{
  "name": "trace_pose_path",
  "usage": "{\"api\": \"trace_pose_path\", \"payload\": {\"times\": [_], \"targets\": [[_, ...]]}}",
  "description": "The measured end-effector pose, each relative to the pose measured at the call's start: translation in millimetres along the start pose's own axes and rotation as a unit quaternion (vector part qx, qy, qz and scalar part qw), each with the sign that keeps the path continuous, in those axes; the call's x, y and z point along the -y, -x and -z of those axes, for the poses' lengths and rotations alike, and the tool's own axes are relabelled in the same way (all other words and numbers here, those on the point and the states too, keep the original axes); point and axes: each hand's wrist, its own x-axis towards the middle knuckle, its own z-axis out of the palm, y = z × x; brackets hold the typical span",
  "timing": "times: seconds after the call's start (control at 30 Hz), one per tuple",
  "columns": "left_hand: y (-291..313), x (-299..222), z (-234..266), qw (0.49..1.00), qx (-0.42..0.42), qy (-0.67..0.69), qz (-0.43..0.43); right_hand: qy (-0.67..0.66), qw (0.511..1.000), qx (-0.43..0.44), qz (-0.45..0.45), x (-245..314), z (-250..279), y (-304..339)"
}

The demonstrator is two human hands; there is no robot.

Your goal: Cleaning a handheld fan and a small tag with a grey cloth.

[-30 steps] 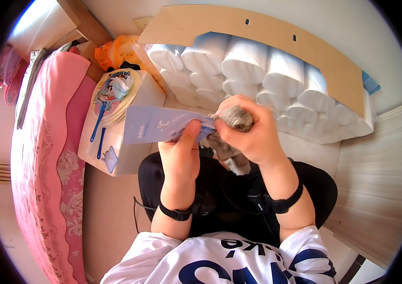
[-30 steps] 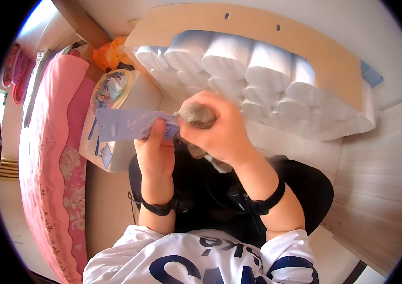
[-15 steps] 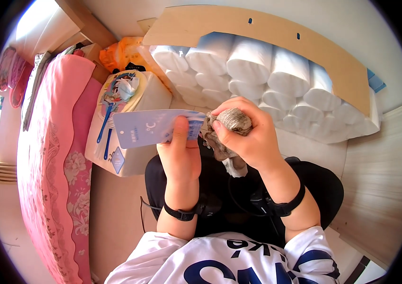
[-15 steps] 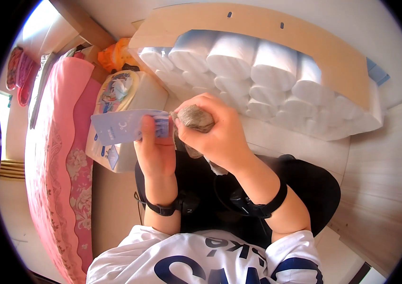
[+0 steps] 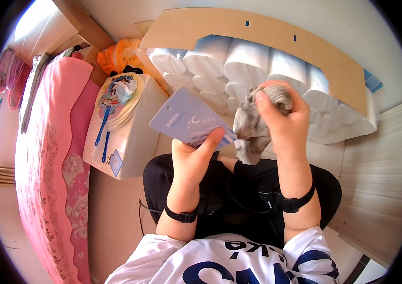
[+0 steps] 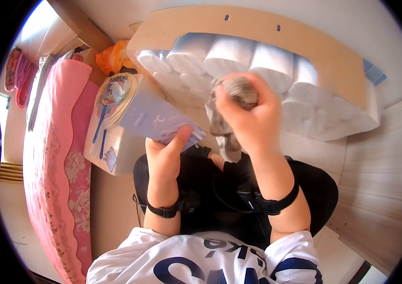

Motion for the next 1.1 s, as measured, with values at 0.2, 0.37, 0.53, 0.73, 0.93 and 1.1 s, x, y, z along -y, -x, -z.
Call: {"api": "trace_pose_path", "payload": {"times": [0.2,0.37,0.53,0.73,0.93,1.1], "targets": [[1.1,-1.5,-1.3,0.999,0.031,0.019,0.034,0.07,0.994,-0.051,0.071,9.3,3.8,-2.0],[1.3,-5.1,-10.0,0.997,0.032,0.062,-0.013,0.13,0.966,-0.092,0.202,2.5,1.1,-1.5],[3.1,-4.7,-9.5,0.993,0.081,0.088,-0.022,0.169,0.937,-0.032,0.302,4.4,-3.3,-1.7],[10.1,2.4,2.6,0.98,0.186,0.071,0.01,0.309,0.899,0.092,0.297,-4.1,-19.7,13.3],[6.1,1.6,6.8,0.983,0.171,-0.065,-0.03,0.31,0.901,0.085,0.291,-10.8,-15.1,6.6],[5.2,3.0,5.0,0.987,0.156,-0.031,-0.011,0.279,0.909,0.133,0.281,-1.8,-23.0,17.0]]}}
